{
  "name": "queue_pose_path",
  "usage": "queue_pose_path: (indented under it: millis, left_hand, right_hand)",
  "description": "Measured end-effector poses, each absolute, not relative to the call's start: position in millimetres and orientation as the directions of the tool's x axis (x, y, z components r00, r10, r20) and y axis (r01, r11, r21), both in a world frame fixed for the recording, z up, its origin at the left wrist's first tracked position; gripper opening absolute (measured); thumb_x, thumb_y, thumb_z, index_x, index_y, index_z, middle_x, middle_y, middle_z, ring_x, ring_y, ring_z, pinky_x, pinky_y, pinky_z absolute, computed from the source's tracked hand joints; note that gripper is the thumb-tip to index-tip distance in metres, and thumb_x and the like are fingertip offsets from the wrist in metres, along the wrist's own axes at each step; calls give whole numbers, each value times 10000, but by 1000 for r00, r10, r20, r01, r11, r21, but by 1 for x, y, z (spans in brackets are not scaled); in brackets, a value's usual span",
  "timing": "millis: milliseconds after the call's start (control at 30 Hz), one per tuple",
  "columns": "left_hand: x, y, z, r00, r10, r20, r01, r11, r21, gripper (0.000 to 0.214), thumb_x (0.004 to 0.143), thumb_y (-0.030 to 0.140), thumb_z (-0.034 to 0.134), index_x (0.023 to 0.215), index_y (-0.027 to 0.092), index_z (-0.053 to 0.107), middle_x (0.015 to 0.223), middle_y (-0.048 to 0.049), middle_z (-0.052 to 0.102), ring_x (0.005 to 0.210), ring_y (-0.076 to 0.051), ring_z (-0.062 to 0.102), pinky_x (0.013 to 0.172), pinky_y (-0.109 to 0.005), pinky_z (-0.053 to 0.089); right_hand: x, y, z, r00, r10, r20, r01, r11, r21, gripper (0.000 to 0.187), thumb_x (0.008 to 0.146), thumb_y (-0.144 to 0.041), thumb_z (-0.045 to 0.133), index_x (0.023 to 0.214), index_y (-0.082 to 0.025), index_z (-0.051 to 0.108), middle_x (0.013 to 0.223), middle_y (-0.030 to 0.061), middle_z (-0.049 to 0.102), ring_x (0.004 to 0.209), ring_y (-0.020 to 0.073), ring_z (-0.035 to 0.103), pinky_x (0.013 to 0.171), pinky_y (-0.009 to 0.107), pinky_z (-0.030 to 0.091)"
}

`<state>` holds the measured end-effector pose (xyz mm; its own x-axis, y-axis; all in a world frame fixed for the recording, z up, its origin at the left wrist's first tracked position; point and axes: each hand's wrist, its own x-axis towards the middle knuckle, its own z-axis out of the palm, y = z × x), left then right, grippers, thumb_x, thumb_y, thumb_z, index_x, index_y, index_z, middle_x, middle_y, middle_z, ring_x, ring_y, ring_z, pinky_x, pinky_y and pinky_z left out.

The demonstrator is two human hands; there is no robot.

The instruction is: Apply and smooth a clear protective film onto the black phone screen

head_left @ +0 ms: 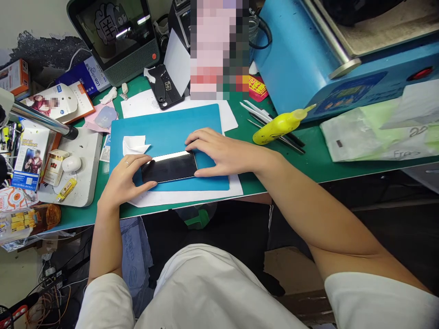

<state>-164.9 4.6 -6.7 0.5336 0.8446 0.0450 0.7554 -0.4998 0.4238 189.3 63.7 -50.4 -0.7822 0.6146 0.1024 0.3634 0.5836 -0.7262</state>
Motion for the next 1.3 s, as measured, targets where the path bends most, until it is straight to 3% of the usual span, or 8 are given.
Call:
queue_pose_path:
  millis: [433,1000,1300]
  left_hand:
    - [-166,6,-8,544,837,61,738,-512,439,606,1010,657,750,1474,276,668,1447,-111,745,1350,-353,687,1155,-509,582]
    - [-170,7,-6,524,851,38,743,-479,467,680,992,720,750,1486,260,669,1475,-129,717,1394,-358,674,1190,-531,567]
    - [-172,6,-6,529,847,59,737,-492,464,680,987,724,757,1477,261,673,1450,-128,743,1362,-347,692,1175,-512,577]
  right_hand:
    - [190,64,-49,-784,613,97,374,593,-713,681,935,-672,752,1416,-193,703,1535,214,605,1472,457,498,1198,706,490]
    - [190,65,-51,-784,613,94,378,593,-711,658,928,-649,772,1422,-221,699,1543,194,598,1477,449,492,1207,700,482]
    - [190,65,-51,-789,605,108,375,614,-694,670,943,-642,763,1408,-164,690,1542,226,596,1474,441,503,1207,670,493]
